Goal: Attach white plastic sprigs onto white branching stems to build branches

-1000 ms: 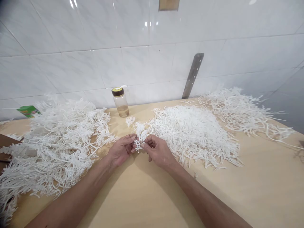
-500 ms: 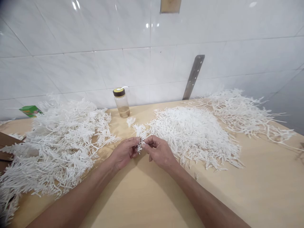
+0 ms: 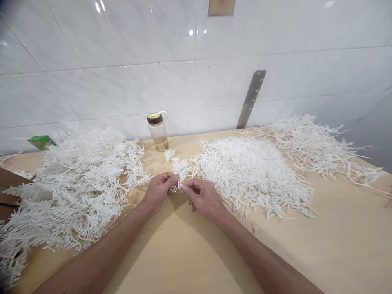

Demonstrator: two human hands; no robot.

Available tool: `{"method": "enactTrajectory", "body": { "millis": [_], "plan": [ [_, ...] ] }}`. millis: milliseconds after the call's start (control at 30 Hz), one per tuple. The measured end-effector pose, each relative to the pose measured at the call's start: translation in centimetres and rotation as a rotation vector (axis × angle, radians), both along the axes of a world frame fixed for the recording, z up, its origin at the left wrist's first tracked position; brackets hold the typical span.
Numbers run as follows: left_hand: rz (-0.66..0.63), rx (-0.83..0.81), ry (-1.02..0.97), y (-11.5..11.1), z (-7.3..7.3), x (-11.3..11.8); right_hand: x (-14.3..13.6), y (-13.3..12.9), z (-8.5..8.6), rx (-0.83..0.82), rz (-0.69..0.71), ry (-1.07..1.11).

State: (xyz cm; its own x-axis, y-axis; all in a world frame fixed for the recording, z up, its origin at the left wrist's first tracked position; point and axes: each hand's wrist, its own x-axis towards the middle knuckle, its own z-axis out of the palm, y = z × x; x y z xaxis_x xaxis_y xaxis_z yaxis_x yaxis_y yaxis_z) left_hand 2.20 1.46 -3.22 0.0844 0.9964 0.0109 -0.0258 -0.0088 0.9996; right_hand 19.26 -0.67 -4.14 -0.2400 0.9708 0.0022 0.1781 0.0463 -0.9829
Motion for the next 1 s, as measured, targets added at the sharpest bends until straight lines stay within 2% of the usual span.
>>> {"method": "enactTrajectory", "body": {
  "millis": [133, 267, 667, 867, 1000],
  "plan": [
    [-0.078, -0.048, -0.086, 0.5, -0.2, -0.4, 0.3, 0.2, -0.7, 0.013, -0.006, -0.019],
    [-0.066, -0.152, -0.206, 1.0, -0.3, -0.6, 0.3, 0.3, -1.1, 0.014, -0.031, -0.039],
    [-0.107, -0.072, -0.086, 0.9, -0.6, -0.4, 1.1, 0.1, -0.1, 0.136, -0.213, -0.096],
    [-0.086, -0.072, -0.085, 0.9, -0.7, -0.4, 1.3, 0.6, -1.2, 0.289, -0.217, -0.224],
    [-0.063, -0.034, -0.136, 1.5, -1.1, -0.9, 1.3, 0.9, -1.9, 0.294, -0.218, -0.250]
  ]
}}
